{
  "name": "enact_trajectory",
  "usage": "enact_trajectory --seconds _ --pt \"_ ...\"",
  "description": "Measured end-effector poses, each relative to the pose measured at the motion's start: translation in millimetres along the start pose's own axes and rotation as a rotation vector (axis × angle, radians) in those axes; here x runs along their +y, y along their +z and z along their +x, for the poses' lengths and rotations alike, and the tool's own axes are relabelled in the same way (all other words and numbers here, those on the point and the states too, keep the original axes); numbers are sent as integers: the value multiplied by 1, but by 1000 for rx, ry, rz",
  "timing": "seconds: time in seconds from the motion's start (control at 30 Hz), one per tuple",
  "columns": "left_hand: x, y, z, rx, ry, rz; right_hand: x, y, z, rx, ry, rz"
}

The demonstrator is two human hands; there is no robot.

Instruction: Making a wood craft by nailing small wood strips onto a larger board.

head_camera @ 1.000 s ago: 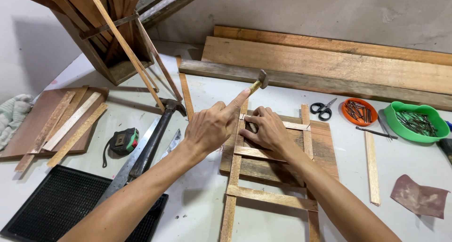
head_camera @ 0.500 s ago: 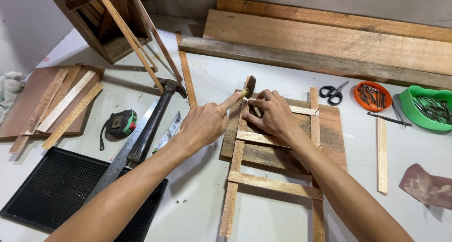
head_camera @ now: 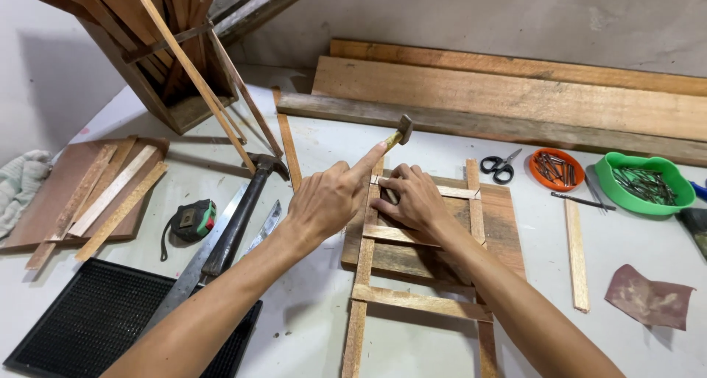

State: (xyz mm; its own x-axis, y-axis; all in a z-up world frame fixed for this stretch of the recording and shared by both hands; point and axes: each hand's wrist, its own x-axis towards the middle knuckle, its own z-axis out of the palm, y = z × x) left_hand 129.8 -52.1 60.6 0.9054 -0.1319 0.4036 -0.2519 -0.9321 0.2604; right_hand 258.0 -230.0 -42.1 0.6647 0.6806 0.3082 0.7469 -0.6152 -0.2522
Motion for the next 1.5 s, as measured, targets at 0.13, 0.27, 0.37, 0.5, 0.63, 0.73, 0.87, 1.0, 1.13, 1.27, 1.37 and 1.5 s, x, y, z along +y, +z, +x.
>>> enact_trajectory --seconds 0.13,0.27,0.37,0.5,0.63,0.73,0.87,1.0,1.13,1.27,1.37,1.5 --pt "5 -6 4 62 36 20 -5 -6 0 -3 28 16" --pt "1 2 0 93 42 19 -4 -4 -1 18 1 4" --pt "-8 15 -7 -20 -43 -2 3 3 2 10 5 -4" --pt "-15 15 -21 -340 -239 81 1 3 1 20 -5 -16" --pt "-22 22 -27 -335 -254 58 3 6 -2 20 -17 -5" --pt "-23 22 -28 -317 -266 38 1 5 -1 24 -2 2" --pt "-30 27 -27 -290 -247 37 4 10 -1 34 10 -7" --pt "-27 24 -22 -232 -151 83 0 5 1 -1 42 -44" --pt "-17 17 -13 -185 -101 101 -8 -6 1 -37 93 -46" --pt "-7 10 -10 -17 -26 52 -6 -3 -3 70 14 -29" --pt "-8 12 -12 17 22 78 -8 -5 -5 72 11 -24" --pt "-6 12 -12 -317 -137 131 -11 -9 -2 -55 107 -7"
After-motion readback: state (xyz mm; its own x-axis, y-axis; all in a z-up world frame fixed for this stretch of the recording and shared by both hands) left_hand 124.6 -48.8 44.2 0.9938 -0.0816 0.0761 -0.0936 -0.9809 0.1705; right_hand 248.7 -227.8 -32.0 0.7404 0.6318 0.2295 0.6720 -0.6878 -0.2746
